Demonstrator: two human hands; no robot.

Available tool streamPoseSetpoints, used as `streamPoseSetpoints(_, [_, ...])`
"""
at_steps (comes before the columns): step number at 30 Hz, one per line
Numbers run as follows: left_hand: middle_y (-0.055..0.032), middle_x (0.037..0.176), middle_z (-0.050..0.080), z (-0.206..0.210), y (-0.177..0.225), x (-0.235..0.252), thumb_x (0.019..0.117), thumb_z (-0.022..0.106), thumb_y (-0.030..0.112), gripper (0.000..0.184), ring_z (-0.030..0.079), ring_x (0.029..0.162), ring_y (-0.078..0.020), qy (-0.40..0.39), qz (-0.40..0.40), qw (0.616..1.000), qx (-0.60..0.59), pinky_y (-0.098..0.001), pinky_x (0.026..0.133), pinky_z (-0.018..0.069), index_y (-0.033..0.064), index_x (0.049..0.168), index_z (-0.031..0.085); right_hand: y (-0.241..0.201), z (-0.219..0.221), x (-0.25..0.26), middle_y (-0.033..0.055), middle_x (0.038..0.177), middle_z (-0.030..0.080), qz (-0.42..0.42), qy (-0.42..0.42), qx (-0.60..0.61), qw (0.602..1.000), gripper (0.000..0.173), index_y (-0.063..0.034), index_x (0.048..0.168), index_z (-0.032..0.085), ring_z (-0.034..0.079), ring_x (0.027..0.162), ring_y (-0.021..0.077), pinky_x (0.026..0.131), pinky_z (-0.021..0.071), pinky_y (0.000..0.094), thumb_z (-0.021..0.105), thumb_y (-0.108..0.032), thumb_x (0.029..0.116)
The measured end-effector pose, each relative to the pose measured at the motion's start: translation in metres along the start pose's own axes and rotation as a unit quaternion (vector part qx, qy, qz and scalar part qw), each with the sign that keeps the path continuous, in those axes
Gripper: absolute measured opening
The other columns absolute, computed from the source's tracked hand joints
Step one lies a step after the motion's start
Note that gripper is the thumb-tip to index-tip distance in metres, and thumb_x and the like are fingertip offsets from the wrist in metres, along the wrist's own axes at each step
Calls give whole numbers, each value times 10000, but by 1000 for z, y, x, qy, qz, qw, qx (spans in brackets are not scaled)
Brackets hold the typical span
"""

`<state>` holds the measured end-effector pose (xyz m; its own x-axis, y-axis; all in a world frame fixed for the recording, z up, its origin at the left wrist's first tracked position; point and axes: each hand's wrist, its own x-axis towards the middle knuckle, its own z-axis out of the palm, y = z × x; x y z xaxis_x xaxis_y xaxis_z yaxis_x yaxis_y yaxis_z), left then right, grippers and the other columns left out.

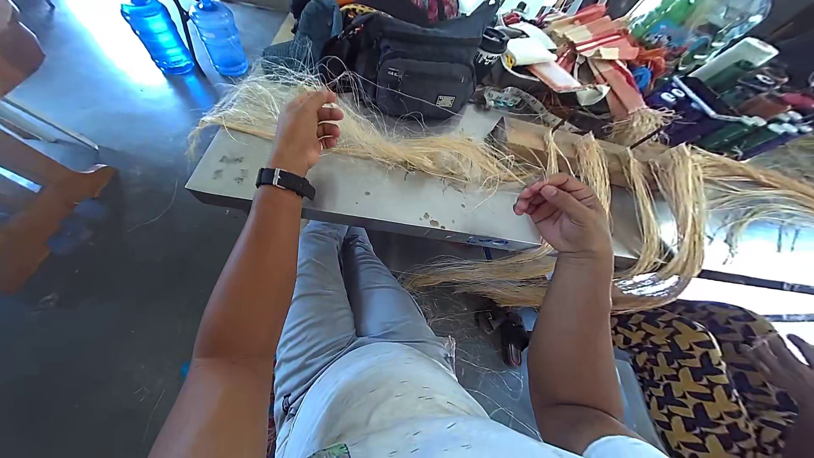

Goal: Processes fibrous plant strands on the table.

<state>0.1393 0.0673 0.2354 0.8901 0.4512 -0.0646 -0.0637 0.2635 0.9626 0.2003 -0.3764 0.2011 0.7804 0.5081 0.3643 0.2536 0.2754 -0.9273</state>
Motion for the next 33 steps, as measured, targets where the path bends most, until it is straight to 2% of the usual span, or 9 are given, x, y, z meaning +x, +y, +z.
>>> streamPoseSetpoints(8, [-47, 885, 723, 35, -19, -46, 1121, 393, 309, 380, 648, 618, -105, -261, -2, 958, 115, -245, 539, 542, 57, 1186, 669, -5, 13, 7, 26, 1022, 729, -34, -19, 32, 999, 180, -162, 1056, 733, 706, 838, 141, 761, 619, 312, 560, -213, 1042])
streamPoseSetpoints(11, [-60, 883, 733, 44, -23, -52, 1119, 425, 280, 348, 655, 610, -110, -307, 14, 937, 167, -242, 527, 541, 48, 1177, 678, -7, 12, 16, 17, 1025, 728, -27, -9, 22, 999, 199, -172, 1057, 726, 708, 849, 141, 781, 620, 315, 531, -214, 1053])
streamPoseSetpoints(15, [-67, 878, 719, 36, -33, -49, 1112, 457, 248, 312, 641, 609, -118, -246, 56, 938, 240, -262, 541, 539, 38, 1180, 677, -20, 8, 53, -30, 981, 737, 5, 59, -25, 998, 244, -217, 1009, 683, 713, 845, 115, 797, 619, 313, 444, -223, 1057])
streamPoseSetpoints(20, [-98, 905, 709, -2, -57, -35, 1098, 472, 303, 352, 663, 678, -188, -89, 123, 920, 360, -410, 660, 587, 41, 1183, 692, -50, 31, 121, -10, 964, 713, -18, 98, -79, 992, 215, -137, 1060, 605, 712, 859, 154, 841, 618, 373, 393, -159, 1083])
streamPoseSetpoints(22, [-69, 888, 710, -14, -69, -35, 1097, 467, 279, 329, 666, 680, -159, -46, 141, 923, 354, -382, 650, 589, 56, 1179, 694, -55, 53, 148, 20, 984, 722, -47, 70, -102, 991, 193, -94, 1083, 602, 725, 864, 187, 836, 628, 404, 413, -134, 1080])
streamPoseSetpoints(25, [-44, 846, 699, -16, -79, -39, 1090, 484, 276, 314, 650, 660, -130, -24, 177, 922, 344, -348, 637, 580, 58, 1143, 703, -44, 86, 186, 74, 1100, 712, -68, -22, -163, 984, 216, -19, 1168, 617, 729, 926, 212, 839, 634, 422, 451, -122, 1075])
streamPoseSetpoints(28, [-36, 824, 696, -15, -83, -38, 1083, 496, 287, 312, 645, 663, -127, -21, 202, 913, 353, -356, 651, 572, 71, 1120, 718, -30, 113, 210, 99, 1252, 672, -59, -109, -271, 954, 346, -38, 1372, 596, 721, 856, 178, 718, 644, 358, 557, -176, 1057])
streamPoseSetpoints(30, [-35, 823, 695, -17, -84, -39, 1081, 502, 282, 308, 650, 664, -123, -21, 207, 915, 346, -345, 648, 577, 69, 1127, 719, -27, 121, 212, 97, 1307, 641, -68, -83, -362, 926, 458, -87, 1474, 530, 692, 808, 151, 687, 613, 335, 582, -234, 1043])
streamPoseSetpoints(33, [-39, 823, 702, -19, -84, -39, 1083, 491, 271, 312, 660, 669, -125, -28, 215, 915, 341, -348, 658, 586, 63, 1127, 719, -21, 114, 201, 121, 1266, 649, -84, 17, -434, 897, 507, -88, 1481, 522, 675, 849, 185, 739, 591, 384, 562, -317, 1031])
